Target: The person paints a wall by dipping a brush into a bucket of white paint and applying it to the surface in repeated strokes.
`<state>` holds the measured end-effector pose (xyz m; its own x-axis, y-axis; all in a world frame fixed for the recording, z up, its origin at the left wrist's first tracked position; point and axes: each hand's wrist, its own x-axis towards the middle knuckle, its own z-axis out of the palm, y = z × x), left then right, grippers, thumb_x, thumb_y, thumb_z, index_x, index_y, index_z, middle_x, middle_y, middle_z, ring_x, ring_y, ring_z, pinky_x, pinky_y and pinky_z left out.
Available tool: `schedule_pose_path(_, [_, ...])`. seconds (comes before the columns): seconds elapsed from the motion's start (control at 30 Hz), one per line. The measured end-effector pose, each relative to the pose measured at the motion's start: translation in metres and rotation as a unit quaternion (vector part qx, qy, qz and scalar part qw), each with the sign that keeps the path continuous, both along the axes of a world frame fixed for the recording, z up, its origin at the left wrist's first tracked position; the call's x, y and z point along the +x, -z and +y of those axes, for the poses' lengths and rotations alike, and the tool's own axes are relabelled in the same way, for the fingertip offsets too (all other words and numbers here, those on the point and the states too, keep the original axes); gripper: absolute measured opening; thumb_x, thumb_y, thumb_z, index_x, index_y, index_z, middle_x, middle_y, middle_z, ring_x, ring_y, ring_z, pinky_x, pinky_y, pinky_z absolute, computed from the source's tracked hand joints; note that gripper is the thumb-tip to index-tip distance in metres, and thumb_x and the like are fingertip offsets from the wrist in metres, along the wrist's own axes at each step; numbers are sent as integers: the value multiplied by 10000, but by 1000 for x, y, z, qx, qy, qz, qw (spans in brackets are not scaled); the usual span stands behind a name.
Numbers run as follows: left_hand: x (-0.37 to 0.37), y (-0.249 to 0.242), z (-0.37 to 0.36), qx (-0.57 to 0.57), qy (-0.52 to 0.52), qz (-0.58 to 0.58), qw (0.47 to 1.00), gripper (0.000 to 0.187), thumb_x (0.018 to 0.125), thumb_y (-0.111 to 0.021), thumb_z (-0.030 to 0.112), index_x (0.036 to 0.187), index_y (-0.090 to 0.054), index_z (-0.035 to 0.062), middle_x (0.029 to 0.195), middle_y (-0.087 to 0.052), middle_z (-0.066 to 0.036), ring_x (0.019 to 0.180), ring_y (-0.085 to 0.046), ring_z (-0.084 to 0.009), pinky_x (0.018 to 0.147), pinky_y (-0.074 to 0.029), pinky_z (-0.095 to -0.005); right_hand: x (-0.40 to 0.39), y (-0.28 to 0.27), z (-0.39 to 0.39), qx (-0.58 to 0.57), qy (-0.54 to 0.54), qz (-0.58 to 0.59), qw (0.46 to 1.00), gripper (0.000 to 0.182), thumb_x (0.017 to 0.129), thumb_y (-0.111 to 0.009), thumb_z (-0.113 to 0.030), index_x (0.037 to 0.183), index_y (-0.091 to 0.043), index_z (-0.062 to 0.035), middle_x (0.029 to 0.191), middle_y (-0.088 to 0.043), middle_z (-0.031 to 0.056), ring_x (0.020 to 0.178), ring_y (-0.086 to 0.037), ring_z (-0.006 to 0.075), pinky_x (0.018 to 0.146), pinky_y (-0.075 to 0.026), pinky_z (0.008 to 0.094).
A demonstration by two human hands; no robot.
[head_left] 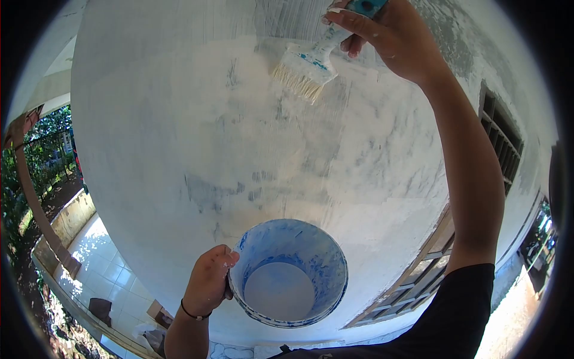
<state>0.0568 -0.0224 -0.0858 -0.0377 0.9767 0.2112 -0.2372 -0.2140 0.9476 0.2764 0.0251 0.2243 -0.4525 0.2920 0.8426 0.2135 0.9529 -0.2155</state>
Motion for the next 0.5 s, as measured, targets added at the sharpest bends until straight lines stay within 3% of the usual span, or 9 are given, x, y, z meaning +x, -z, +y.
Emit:
schedule_pose_path(0.03, [0, 2, 0, 6, 1, 0, 1000, 249, 885, -509, 244, 710, -478, 70, 522, -492, -5, 361, -421, -62, 344, -336, -186, -6, -7, -5, 47, 86, -58, 994, 128, 883, -576, -108, 882, -512, 3, 703, -584, 68, 577, -581, 121, 526, -496, 262])
schedule_pose_path(0.1, [-2, 6, -1, -14, 9, 1, 1000, 239, 884, -503, 233, 713, -479, 68, 522, -489, -6, 363, -418, -61, 348, -335, -190, -12, -9, -23, 92, 100, -63, 989, 141, 870, -597, -126, 887, -523, -8, 681, -571, 71, 587, -573, 134, 534, -474, 286])
schedule_pose_path(0.17, [-2, 7, -3, -19, 0, 8, 1000, 227, 881, -496, 216, 709, -476, 70, 518, -484, -7, 361, -418, -63, 344, -331, -190, -14, -12, -29, 326, 191, -109, 919, 139, 853, -609, -134, 879, -527, -24, 678, -567, 90, 597, -558, 168, 550, -447, 315])
schedule_pose_path(0.2, [-4, 10, -3, -21, -4, 2, 1000, 223, 880, -495, 208, 705, -474, 70, 516, -481, -6, 360, -416, -64, 342, -329, -190, -14, -8, -26, 328, 192, -109, 918, 139, 853, -609, -134, 879, -527, -24, 678, -567, 90, 597, -558, 168, 550, -447, 315])
schedule_pose_path(0.27, [-7, 19, -3, -22, -7, -5, 1000, 219, 878, -494, 199, 702, -473, 71, 514, -478, -5, 358, -414, -65, 339, -326, -190, -12, 16, -6, 551, 173, -177, 797, 139, 855, -601, -142, 919, -519, -50, 800, -620, 111, 646, -637, 212, 536, -512, 273])
schedule_pose_path(0.33, [-5, 24, 8, -21, -10, -21, 1000, 218, 877, -497, 180, 691, -465, 72, 509, -474, -4, 355, -412, -66, 336, -324, -190, -13, 63, 24, 578, 153, -222, 770, 122, 749, -604, -129, 785, -492, -97, 758, -509, 38, 641, -580, 180, 513, -493, 254])
schedule_pose_path(0.37, [-4, 24, 9, -20, -9, -24, 999, 218, 877, -497, 180, 691, -465, 72, 509, -474, -4, 355, -412, -66, 336, -324, -190, -9, 88, 27, 586, 146, -286, 744, 164, 722, -641, -110, 795, -494, -99, 796, -558, 52, 651, -578, 145, 515, -495, 216])
schedule_pose_path(0.47, [-6, 30, 7, -38, -11, -18, 999, 221, 878, -502, 171, 684, -458, 74, 502, -470, -3, 355, -412, -65, 339, -327, -190, -7, 153, 33, 609, 66, -324, 721, 143, 774, -622, -131, 811, -494, -79, 821, -576, 70, 653, -574, 136, 510, -503, 188])
schedule_pose_path(0.5, [-6, 32, 9, -45, -13, -12, 999, 226, 879, -503, 170, 679, -456, 74, 500, -469, -4, 355, -412, -65, 341, -329, -191, -6, 163, 30, 572, 30, -322, 754, 140, 793, -620, -131, 824, -496, -75, 817, -574, 65, 651, -575, 142, 512, -504, 186])
